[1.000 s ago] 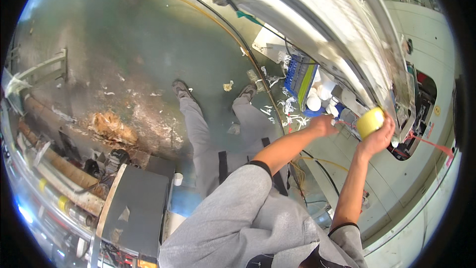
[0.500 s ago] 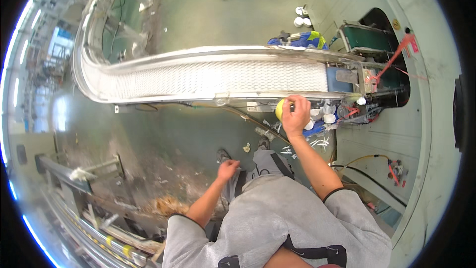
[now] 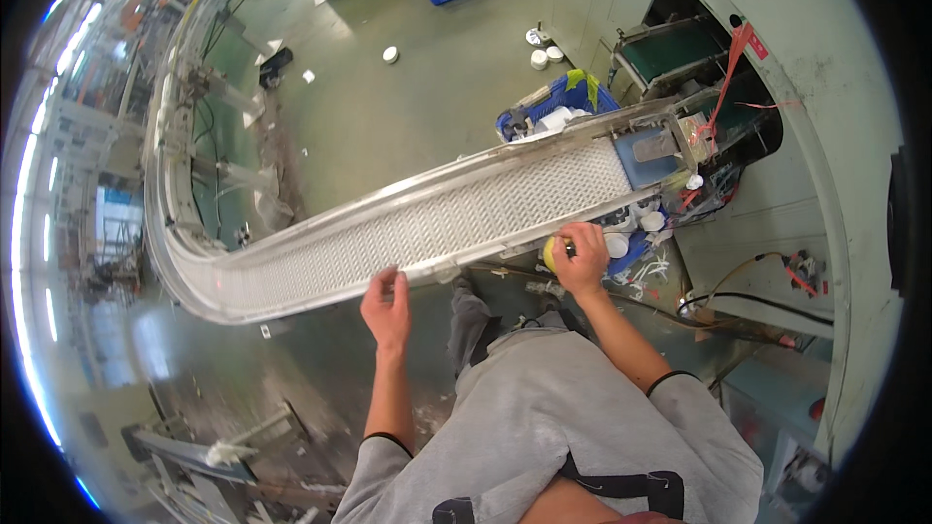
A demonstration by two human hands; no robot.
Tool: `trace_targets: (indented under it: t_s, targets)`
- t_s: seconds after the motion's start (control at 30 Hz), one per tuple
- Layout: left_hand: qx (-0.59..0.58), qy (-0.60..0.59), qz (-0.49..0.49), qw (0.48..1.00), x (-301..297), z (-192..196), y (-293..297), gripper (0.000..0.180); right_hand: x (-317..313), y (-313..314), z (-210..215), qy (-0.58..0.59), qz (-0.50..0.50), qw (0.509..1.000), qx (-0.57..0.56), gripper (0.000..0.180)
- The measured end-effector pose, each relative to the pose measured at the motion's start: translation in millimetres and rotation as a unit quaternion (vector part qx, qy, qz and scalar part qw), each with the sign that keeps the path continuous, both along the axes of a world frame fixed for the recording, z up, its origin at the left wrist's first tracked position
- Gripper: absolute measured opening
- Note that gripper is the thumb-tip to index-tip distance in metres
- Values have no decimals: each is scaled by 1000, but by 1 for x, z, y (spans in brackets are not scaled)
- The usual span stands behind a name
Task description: The person places white cups onto a moving conveyor belt from a nearby blue crate. They use their hands to position the cups upright on the belt and occasionally adjust them as they move along the line.
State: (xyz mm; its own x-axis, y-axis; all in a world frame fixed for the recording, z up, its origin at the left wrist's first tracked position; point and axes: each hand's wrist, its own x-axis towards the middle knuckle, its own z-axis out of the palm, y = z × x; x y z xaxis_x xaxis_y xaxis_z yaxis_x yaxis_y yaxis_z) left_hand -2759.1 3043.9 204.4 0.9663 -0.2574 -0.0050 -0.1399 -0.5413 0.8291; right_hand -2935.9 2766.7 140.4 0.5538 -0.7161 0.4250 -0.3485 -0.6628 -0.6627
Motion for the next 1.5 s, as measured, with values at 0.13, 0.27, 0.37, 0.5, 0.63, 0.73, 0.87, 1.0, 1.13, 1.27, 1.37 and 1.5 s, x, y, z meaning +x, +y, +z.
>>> trace_targets:
  t_s: [0.13,0.27,0.37,0.5,0.63,0.73,0.87,1.0,1.13,1.27,1.37,1.5]
  targets:
    - [138,-255,-120,950,111,15,0,49,2,6,8,-7,-36,999,17,19]
    - [246,-284,-273,886,192,4,-11,61,0,15,7,15,-197,980,-36,32]
    - [337,-165,-375,848,227,-12,-15,62,-5,16,-37,-176,-364,909,100,39]
    - [403,-65,-416,813,253,-26,-29,56,-15,38,-77,-638,-323,466,521,45]
    - [411,-51,-472,778,261,-33,-49,53,23,96,-138,-494,-410,537,547,30]
    - [421,-42,-458,782,257,-27,-52,50,48,117,-163,-325,-428,734,416,35]
    - [436,-40,-432,788,254,-20,-49,48,78,106,-139,-165,-499,814,247,42]
    - [450,-8,-420,788,254,-15,-52,51,71,88,-129,1,-556,825,102,37]
    - [434,-35,-435,788,256,-22,-49,48,62,74,-160,-162,-516,825,167,34]
    - [417,-46,-442,793,257,-25,-48,48,50,69,-196,-27,-478,862,165,30]
    - [419,-47,-445,790,257,-25,-50,49,36,68,-223,99,-454,871,157,29]
    - [414,-50,-437,797,257,-24,-47,49,41,67,-213,97,-447,869,189,28]
